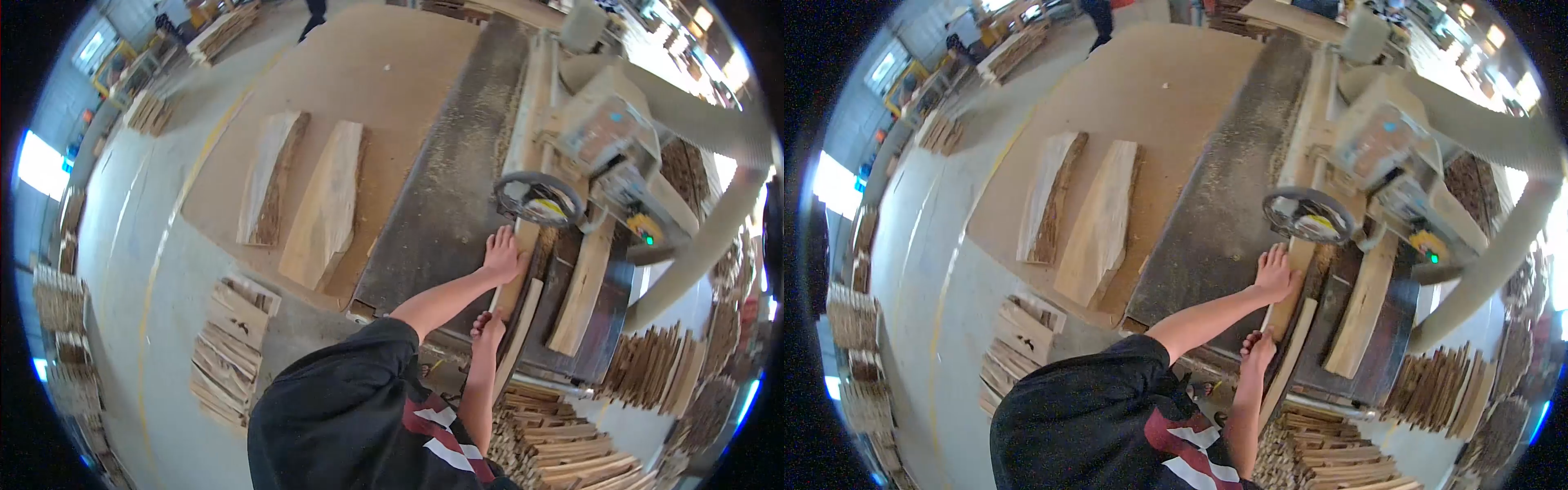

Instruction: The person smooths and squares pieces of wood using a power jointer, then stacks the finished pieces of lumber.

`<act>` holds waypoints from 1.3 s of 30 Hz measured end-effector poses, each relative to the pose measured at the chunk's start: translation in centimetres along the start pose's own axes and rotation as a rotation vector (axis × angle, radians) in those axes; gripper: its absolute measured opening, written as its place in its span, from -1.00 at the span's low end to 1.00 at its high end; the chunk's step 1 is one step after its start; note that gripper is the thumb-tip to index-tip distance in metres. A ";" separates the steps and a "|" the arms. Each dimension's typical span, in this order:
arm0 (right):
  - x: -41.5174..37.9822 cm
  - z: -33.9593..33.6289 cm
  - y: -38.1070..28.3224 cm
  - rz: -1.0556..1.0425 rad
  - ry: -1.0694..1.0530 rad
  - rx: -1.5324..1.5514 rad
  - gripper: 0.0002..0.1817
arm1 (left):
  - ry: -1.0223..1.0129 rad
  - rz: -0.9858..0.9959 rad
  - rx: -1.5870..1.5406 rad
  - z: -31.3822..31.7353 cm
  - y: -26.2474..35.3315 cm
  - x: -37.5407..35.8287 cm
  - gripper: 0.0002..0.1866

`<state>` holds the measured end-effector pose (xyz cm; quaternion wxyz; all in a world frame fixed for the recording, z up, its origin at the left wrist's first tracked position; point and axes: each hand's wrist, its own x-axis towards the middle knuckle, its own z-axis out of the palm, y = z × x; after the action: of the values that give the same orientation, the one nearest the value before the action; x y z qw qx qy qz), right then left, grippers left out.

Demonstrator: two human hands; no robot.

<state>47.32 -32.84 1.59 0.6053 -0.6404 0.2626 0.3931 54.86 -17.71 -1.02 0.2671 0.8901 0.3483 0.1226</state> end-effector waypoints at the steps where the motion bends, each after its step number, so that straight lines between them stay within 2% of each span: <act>1: 1.3 0.5 -0.4 0.011 -0.047 0.024 -0.50 | 0.003 -0.023 -0.007 -1.1 -1.6 1.5 -0.26; 3: 3.1 0.9 -1.4 0.010 -0.055 0.032 -0.49 | -0.241 0.214 -0.033 -4.7 -3.5 3.3 -0.32; 4: 3.1 1.5 -1.9 0.014 -0.042 0.004 -0.49 | -0.242 0.194 -0.056 -6.4 -5.1 3.4 -0.32; 6: 4.0 2.8 -3.2 -0.088 -0.078 0.000 -0.53 | -0.100 0.278 -0.319 -10.8 -10.2 3.1 -0.45; 8: 5.9 3.3 -4.7 -0.084 -0.141 -0.025 -0.54 | 0.266 0.209 -0.258 -14.5 -16.0 1.0 -0.55; 9: 6.5 3.8 -5.5 -0.069 -0.179 0.001 -0.54 | 0.412 0.172 -0.282 -18.5 -18.5 -0.9 -0.61; 10: 7.1 4.3 -6.3 -0.054 -0.217 0.035 -0.55 | 0.517 0.035 -0.185 -21.3 -21.5 -3.3 -0.63; 11: 8.3 4.6 -7.2 -0.014 -0.246 0.040 -0.53 | 0.734 -0.004 -0.061 -21.7 -26.6 -5.2 -0.76; 13: 9.2 6.0 -8.8 -0.020 -0.225 0.009 -0.52 | 0.747 -0.401 0.294 -25.8 -31.9 -12.2 -0.75; 14: 9.7 6.9 -9.6 -0.005 -0.198 -0.005 -0.50 | 0.951 -0.522 0.502 -27.6 -31.7 -14.8 -0.66; 16: 11.7 8.6 -10.9 -0.024 -0.185 -0.005 -0.46 | 0.861 -0.601 0.371 -25.1 -35.8 -20.1 -0.57; 18: 13.0 9.3 -11.2 -0.126 -0.266 -0.046 -0.44 | 0.826 -0.635 0.335 -25.0 -33.9 -22.4 -0.57; 21: 12.0 11.0 -11.1 -0.235 -0.152 -0.062 -0.50 | 0.822 -0.666 0.296 -24.2 -30.2 -26.5 -0.58; 22: 11.5 11.2 -10.1 -0.232 -0.181 -0.054 -0.50 | 0.800 -0.701 0.248 -23.6 -29.6 -28.3 -0.57; 24: 10.7 10.4 -7.2 -0.499 -0.229 -0.138 -0.57 | 0.764 -0.763 0.229 -22.2 -29.0 -32.4 -0.53; 26: 6.2 8.4 -3.7 -0.568 -0.330 -0.244 -0.65 | 0.772 -0.769 0.269 -22.5 -29.4 -35.5 -0.49; 28: 2.4 5.7 0.8 -0.656 -0.362 -0.386 -0.67 | 0.190 -1.034 -0.310 -24.1 -30.6 -38.1 -0.40; 29: 0.7 4.1 3.6 -0.736 -0.417 -0.444 -0.69 | 0.187 -1.005 -0.273 -24.9 -30.0 -39.0 -0.40; 30: -1.8 2.6 6.0 -0.761 -0.396 -0.582 -0.70 | 0.215 -0.886 -0.340 -26.1 -28.8 -39.5 -0.39; 31: -4.7 1.5 8.1 -0.819 -0.471 -0.616 -0.70 | 0.229 -0.759 -0.419 -27.2 -27.2 -38.9 -0.38; 32: -6.3 0.3 10.1 -0.876 -0.543 -0.681 -0.61 | 0.199 -0.714 -0.404 -28.1 -25.3 -37.8 -0.38; 33: -9.7 -0.4 10.6 -0.856 -0.577 -0.821 -0.40 | 0.198 -0.730 -0.210 -28.9 -23.0 -37.2 -0.45; 34: -11.8 -0.6 11.5 -1.048 -0.661 -0.824 -0.30 | 0.201 -0.741 -0.013 -29.3 -21.1 -36.7 -0.51; 35: -13.6 -0.4 12.5 -1.238 -0.744 -0.827 -0.20 | 0.167 -0.711 0.003 -29.4 -19.5 -36.0 -0.51; 37: -16.5 1.2 13.3 -1.320 -0.779 -0.823 -0.07 | 0.172 -0.530 -0.494 -29.6 -16.8 -34.3 -0.59; 38: -17.1 3.0 13.6 -1.034 -0.726 -0.737 -0.12 | 0.195 -0.421 -0.614 -28.7 -16.9 -33.5 -0.57; 39: -15.7 4.2 13.7 -0.890 -0.613 -0.647 -0.25 | 0.244 -0.324 -0.508 -27.2 -17.3 -32.3 -0.51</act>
<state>26.71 -32.68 6.83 0.5344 -0.6972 -0.3468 0.3286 10.76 -18.63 10.78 0.4530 0.7066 0.4733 0.2673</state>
